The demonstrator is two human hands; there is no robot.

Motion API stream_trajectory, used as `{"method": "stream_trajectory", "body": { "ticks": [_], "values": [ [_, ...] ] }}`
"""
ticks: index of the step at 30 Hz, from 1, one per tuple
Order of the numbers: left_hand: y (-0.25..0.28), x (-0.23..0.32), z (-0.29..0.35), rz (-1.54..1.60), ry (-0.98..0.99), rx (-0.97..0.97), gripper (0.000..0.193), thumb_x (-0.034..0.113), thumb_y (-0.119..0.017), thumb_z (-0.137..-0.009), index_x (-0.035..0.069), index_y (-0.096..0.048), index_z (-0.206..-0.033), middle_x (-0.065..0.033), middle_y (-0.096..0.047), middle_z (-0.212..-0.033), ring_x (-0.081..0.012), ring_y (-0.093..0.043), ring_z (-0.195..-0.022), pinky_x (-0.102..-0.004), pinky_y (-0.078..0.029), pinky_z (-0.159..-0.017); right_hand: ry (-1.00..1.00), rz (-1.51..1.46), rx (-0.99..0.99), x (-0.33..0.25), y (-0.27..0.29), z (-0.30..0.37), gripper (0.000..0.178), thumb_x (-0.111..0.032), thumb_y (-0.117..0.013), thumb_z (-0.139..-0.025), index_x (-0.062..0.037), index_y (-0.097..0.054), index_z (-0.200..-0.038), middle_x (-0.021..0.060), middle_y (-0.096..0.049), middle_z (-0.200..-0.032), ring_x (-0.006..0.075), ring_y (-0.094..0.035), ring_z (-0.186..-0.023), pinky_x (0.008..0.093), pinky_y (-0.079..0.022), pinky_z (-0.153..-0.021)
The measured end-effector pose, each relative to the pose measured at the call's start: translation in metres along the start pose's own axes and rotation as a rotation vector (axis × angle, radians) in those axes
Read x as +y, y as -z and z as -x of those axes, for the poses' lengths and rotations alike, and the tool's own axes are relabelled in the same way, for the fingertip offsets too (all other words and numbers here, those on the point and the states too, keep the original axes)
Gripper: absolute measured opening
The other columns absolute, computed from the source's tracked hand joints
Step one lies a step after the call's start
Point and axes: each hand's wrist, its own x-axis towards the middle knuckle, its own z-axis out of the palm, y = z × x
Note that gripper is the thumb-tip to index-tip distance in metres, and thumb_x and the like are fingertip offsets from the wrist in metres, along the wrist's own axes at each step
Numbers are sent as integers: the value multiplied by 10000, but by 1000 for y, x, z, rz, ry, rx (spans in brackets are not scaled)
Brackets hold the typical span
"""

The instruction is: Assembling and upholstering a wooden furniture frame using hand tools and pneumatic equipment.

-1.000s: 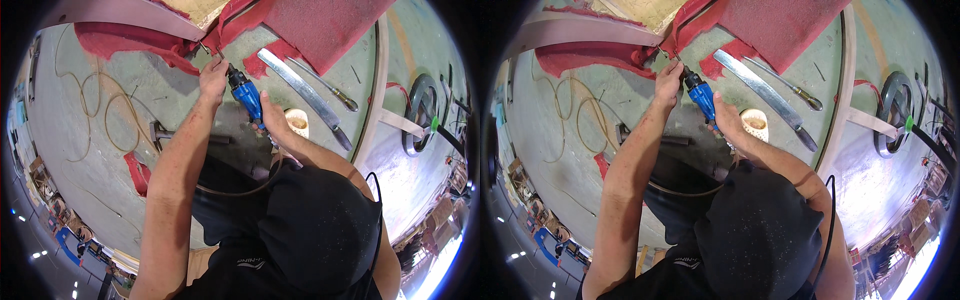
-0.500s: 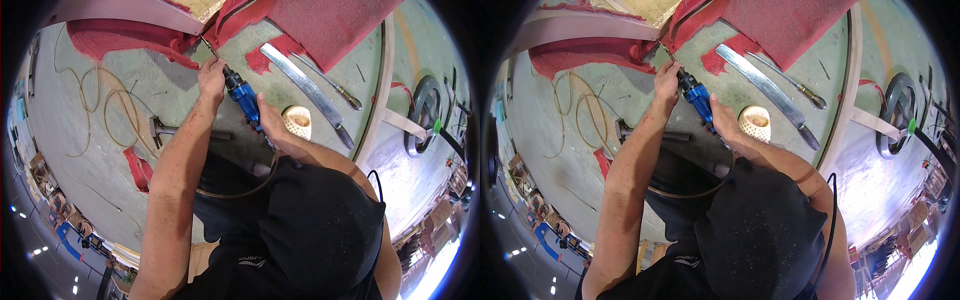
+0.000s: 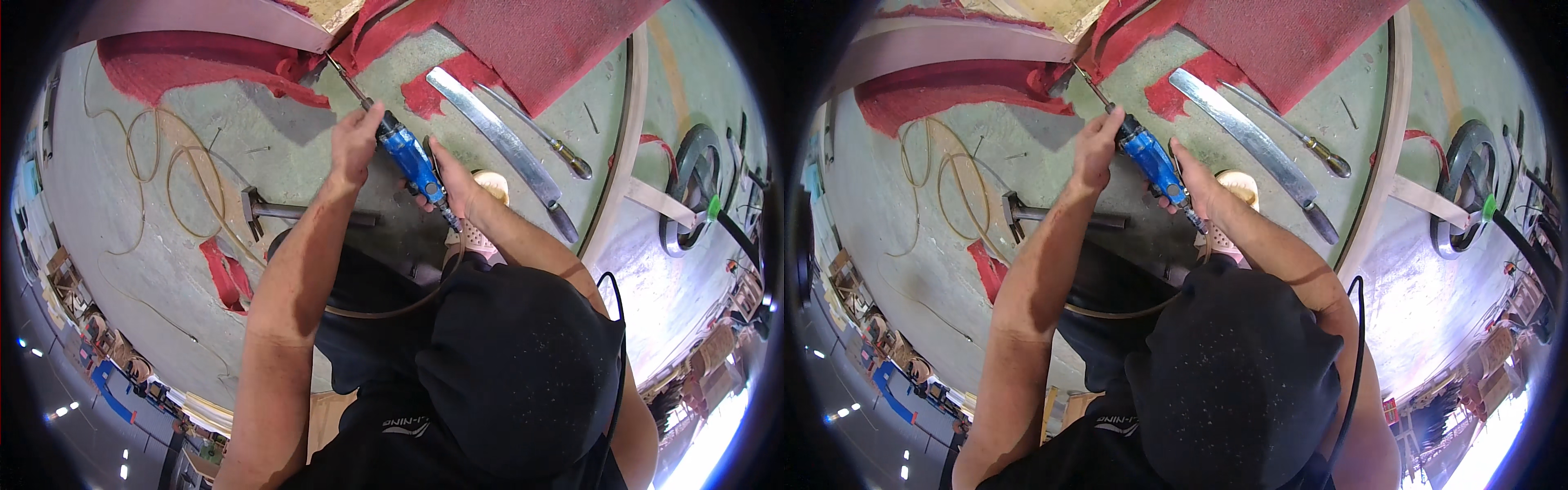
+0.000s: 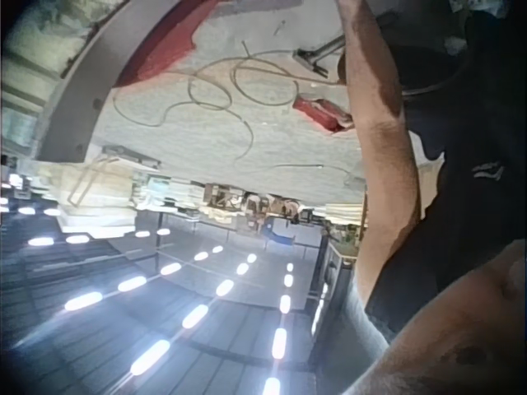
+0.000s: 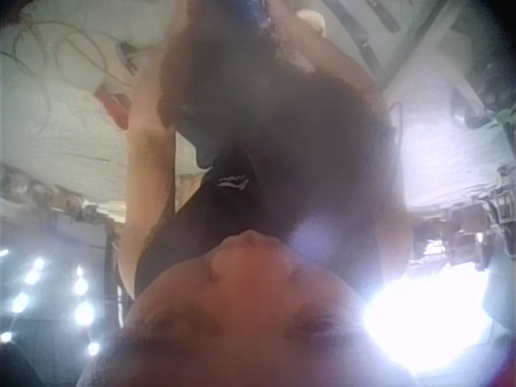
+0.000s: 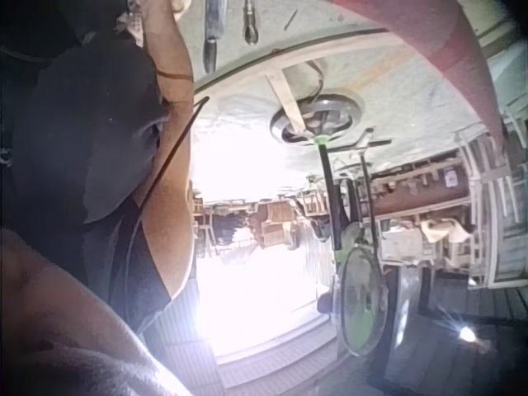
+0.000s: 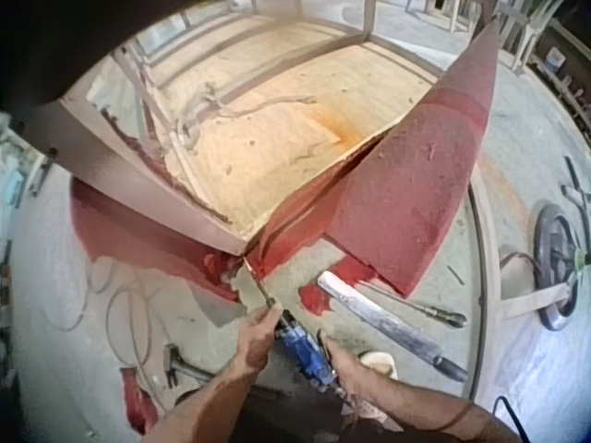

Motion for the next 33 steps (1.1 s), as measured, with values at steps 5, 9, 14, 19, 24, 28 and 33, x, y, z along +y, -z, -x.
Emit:
{"method": "stream_trajectory", "body": {
  "ticks": [5,9,14,19,24,28,33],
  "values": [
    [-5,0,10,194,-41,-12,331,353,-741,-961,23,-726,-945,31,-633,-824,-74,-520,-732,-245,-402,-676,25,-8,11,4,3,-7,672,-665,-311,-1050,-100,-643,-1201,148,-738,-895,190,-634,-521,314,-487,-415],
    [-9,-3,12,249,-36,16,311,328,-769,-945,20,-728,-926,24,-649,-841,-76,-543,-756,-242,-420,-716,24,23,40,10,3,-8,649,-653,-341,-1052,-97,-650,-1180,141,-737,-881,189,-631,-524,314,-489,-422],
    [-5,-12,13,189,-72,-5,333,296,-781,-935,-21,-726,-1023,9,-677,-895,-74,-567,-786,-232,-443,-734,64,16,64,19,0,0,665,-672,-340,-1045,-101,-668,-1139,118,-735,-867,182,-628,-543,310,-491,-451],
    [3,-12,12,179,-37,-115,350,259,-776,-940,-44,-716,-1105,-4,-695,-929,-75,-586,-807,-239,-467,-758,62,-92,129,38,-14,15,717,-713,-304,-1030,-105,-672,-1124,98,-731,-885,180,-629,-564,314,-496,-476],
    [-6,-19,23,186,-43,-157,329,284,-707,-990,0,-677,-1154,3,-697,-959,-85,-609,-824,-271,-493,-772,109,-85,195,51,-15,30,740,-716,-285,-1031,-93,-678,-1104,93,-726,-895,182,-625,-566,317,-507,-495],
    [-6,-14,1,229,-171,98,252,269,-692,-999,33,-659,-1083,15,-662,-934,-87,-595,-794,-274,-490,-682,169,-39,260,44,-12,31,747,-707,-274,-1038,-77,-672,-1090,88,-719,-887,184,-624,-565,326,-512,-503],
    [1,15,-62,91,-179,288,183,238,-695,-993,70,-632,-1032,6,-632,-868,-99,-591,-724,-266,-484,-620,182,-18,253,31,-12,35,762,-689,-255,-1049,-49,-667,-1081,90,-712,-875,188,-633,-573,334,-518,-506]
  ]
}}
